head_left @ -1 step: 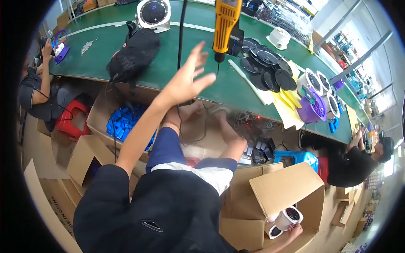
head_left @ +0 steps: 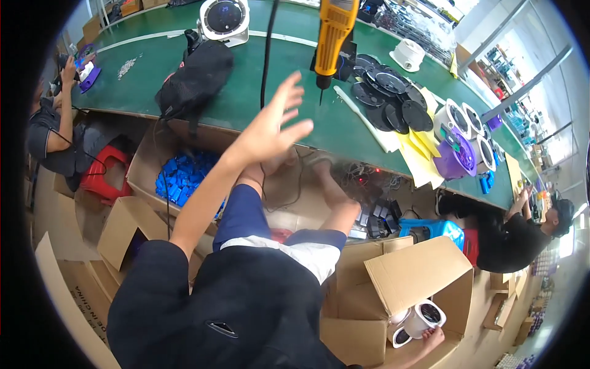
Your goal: The person assembles a small circular electronic device by hand, securing its plastic housing, electronic circuit, and fan blade with screws using a power drill.
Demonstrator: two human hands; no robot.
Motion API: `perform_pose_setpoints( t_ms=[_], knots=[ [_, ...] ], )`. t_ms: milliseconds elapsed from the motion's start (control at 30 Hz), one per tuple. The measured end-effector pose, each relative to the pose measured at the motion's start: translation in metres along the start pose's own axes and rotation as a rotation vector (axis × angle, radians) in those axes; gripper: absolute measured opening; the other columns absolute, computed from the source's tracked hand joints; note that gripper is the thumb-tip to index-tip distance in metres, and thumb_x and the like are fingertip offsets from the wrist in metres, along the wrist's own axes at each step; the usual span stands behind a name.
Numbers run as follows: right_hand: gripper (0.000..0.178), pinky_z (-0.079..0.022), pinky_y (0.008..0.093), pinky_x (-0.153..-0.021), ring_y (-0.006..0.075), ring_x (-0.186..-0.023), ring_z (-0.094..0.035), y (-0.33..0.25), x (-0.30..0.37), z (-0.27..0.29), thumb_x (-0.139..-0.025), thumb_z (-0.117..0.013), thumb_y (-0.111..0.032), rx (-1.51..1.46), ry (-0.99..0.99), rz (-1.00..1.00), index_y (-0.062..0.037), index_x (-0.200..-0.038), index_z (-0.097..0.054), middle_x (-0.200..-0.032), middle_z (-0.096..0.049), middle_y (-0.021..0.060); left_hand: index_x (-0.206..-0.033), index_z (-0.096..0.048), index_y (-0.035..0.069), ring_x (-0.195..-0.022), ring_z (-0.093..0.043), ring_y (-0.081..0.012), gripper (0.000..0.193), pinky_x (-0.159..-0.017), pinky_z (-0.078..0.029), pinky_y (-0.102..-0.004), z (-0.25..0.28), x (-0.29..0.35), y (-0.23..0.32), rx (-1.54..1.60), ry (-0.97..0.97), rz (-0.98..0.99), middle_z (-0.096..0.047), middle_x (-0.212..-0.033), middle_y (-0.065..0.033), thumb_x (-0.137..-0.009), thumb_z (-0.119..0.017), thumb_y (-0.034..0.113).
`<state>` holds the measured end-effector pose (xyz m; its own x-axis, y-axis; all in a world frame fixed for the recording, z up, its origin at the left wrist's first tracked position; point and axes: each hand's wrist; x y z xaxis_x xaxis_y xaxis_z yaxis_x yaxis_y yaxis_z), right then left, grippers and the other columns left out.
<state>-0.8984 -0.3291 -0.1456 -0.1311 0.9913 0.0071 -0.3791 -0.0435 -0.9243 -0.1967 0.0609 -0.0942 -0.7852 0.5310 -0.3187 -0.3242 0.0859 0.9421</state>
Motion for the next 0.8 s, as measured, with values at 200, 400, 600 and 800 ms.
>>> perform_pose_setpoints(
  t_ms=[200, 400, 600, 800],
  knots=[
    [0.024, -0.047, 0.0260, -0.058, 0.0116, -0.069, -0.058, -0.076, 0.017, -0.006, -0.099, -0.055, -0.025, 0.063, 0.004, 0.053, -0.0028, -0.105, -0.061, -0.084, -0.064, 0.0042, -0.127, -0.055, 0.000, -0.105, -0.064, -0.0182, 0.038, -0.094, -0.052, -0.0343, -0.017, 0.067, -0.009, 0.129, -0.501, 0.201, -0.066, -0.113, -0.0128, -0.091, -0.064, 0.010],
    [0.021, -0.045, 0.0211, -0.053, 0.0076, -0.062, -0.057, -0.212, 0.137, -0.149, -0.097, -0.056, -0.019, 0.025, 0.130, 0.358, 0.0011, -0.099, -0.063, -0.074, -0.061, 0.0027, -0.143, -0.035, 0.000, -0.117, -0.059, -0.0244, 0.055, -0.096, -0.049, -0.0360, -0.041, 0.126, -0.058, 0.591, -0.581, 0.365, -0.060, -0.125, -0.0189, -0.096, -0.058, 0.015],
    [0.019, -0.049, 0.0234, -0.054, 0.0119, -0.064, -0.064, -0.246, 0.202, -0.299, -0.094, -0.063, -0.016, -0.108, -0.427, 0.454, 0.0016, -0.100, -0.068, -0.076, -0.066, 0.0047, -0.155, 0.000, 0.004, -0.135, -0.043, -0.0330, 0.121, -0.107, -0.042, -0.0447, -0.074, 0.140, -0.021, 0.835, -0.500, 0.453, -0.039, -0.146, -0.0232, -0.075, -0.071, 0.062],
    [0.028, -0.047, 0.0219, -0.045, 0.0078, -0.053, -0.061, -0.215, 0.220, -0.390, -0.100, -0.056, -0.015, -0.293, -1.144, 0.245, -0.0008, -0.076, -0.051, -0.063, -0.058, 0.0015, -0.145, -0.036, -0.001, -0.125, -0.053, -0.0262, 0.088, -0.108, -0.040, -0.0390, -0.003, 0.168, -0.055, 0.650, -0.478, 0.570, -0.053, -0.135, -0.0167, -0.077, -0.073, 0.040]
  ],
)
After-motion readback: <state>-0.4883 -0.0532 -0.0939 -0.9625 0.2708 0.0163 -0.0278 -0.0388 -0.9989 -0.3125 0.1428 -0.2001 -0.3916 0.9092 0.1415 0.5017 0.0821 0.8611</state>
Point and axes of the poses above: each hand's wrist, its own x-axis away from the middle knuckle, its own z-axis out of the back of the hand, y = z × x
